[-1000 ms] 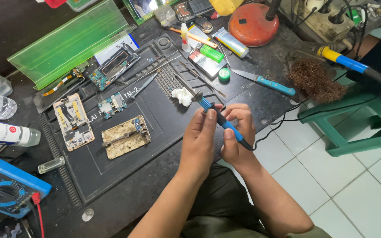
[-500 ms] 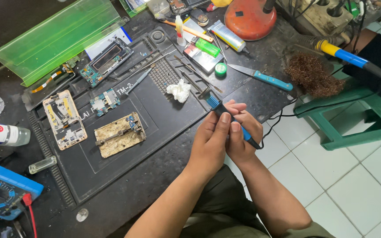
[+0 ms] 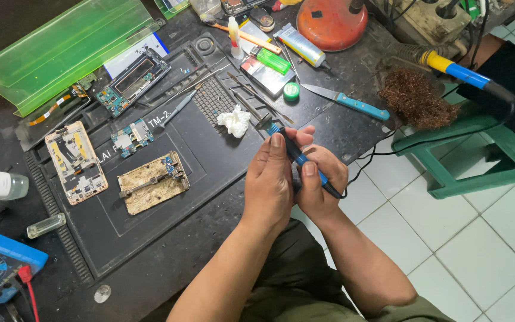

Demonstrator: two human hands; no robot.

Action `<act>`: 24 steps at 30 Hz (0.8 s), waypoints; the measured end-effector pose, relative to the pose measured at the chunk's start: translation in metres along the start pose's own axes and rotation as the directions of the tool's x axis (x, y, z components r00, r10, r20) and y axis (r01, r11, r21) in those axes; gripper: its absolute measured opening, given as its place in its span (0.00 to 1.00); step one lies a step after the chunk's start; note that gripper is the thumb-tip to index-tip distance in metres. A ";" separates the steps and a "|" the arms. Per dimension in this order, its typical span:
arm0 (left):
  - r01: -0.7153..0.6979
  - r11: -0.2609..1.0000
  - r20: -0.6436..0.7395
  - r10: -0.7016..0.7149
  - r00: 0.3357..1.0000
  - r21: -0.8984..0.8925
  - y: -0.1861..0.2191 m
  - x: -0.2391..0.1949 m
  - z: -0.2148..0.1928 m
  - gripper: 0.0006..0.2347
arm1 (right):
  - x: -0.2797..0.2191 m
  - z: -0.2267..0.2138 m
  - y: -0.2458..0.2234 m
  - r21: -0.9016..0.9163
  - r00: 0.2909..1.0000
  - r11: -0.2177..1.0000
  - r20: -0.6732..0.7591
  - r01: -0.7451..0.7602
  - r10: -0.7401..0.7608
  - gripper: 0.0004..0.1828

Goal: The person cleans a circuit board with a brush and a liquid, then uses a soldering iron and solder wire to solder components on the board. The person also handles a roll of solder wire and a small bottle of liquid during the process.

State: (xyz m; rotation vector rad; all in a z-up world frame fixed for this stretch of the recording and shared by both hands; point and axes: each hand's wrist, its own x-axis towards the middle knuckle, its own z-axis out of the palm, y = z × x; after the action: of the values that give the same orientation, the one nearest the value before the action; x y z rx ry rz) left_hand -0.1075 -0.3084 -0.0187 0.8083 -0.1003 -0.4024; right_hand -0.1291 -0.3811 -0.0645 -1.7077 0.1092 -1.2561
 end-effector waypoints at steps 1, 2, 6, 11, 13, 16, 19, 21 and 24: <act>-0.004 1.000 -0.014 0.004 1.000 -0.007 -0.001 0.002 0.000 0.15 | 0.002 0.001 -0.001 0.040 1.000 0.999 0.002 0.007 -0.007 0.21; -0.008 1.000 -0.029 0.008 1.000 -0.014 -0.002 0.004 0.000 0.16 | 0.005 0.002 -0.002 0.079 1.000 0.997 0.003 0.014 -0.015 0.22; -0.011 1.000 -0.044 0.010 0.999 -0.013 -0.005 0.010 -0.006 0.16 | 0.011 0.005 -0.013 0.098 1.000 0.995 0.003 0.028 -0.028 0.23; -0.065 0.991 0.056 0.059 0.997 0.117 0.010 0.001 -0.003 0.22 | 0.005 0.007 -0.002 0.150 0.997 0.987 -0.058 0.056 -0.048 0.24; -0.028 0.989 0.081 0.017 0.997 0.147 0.015 -0.003 -0.001 0.21 | 0.003 0.005 0.003 0.133 0.998 0.990 -0.054 0.046 -0.039 0.23; 0.024 0.987 0.093 -0.039 0.995 0.162 0.020 -0.004 -0.001 0.19 | 0.000 0.004 0.007 0.092 0.998 0.995 -0.051 0.040 -0.036 0.21; 0.043 0.991 0.066 -0.052 0.996 0.128 0.019 0.001 -0.005 0.19 | 0.005 0.008 -0.002 0.087 0.997 0.994 -0.045 0.062 -0.058 0.21; 0.052 0.992 0.043 -0.057 0.997 0.112 0.016 0.004 -0.006 0.19 | 0.008 0.010 -0.006 0.106 0.997 0.992 -0.038 0.069 -0.065 0.22; 0.048 0.997 0.002 -0.048 0.999 0.057 0.009 0.007 -0.007 0.17 | 0.007 0.010 -0.002 0.127 0.997 0.990 -0.046 0.067 -0.061 0.23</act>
State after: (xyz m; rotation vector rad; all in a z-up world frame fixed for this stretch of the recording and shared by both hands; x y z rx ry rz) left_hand -0.0963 -0.3010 -0.0174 0.8673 -0.0960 -0.4481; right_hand -0.1192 -0.3771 -0.0580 -1.5850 -0.0019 -1.3182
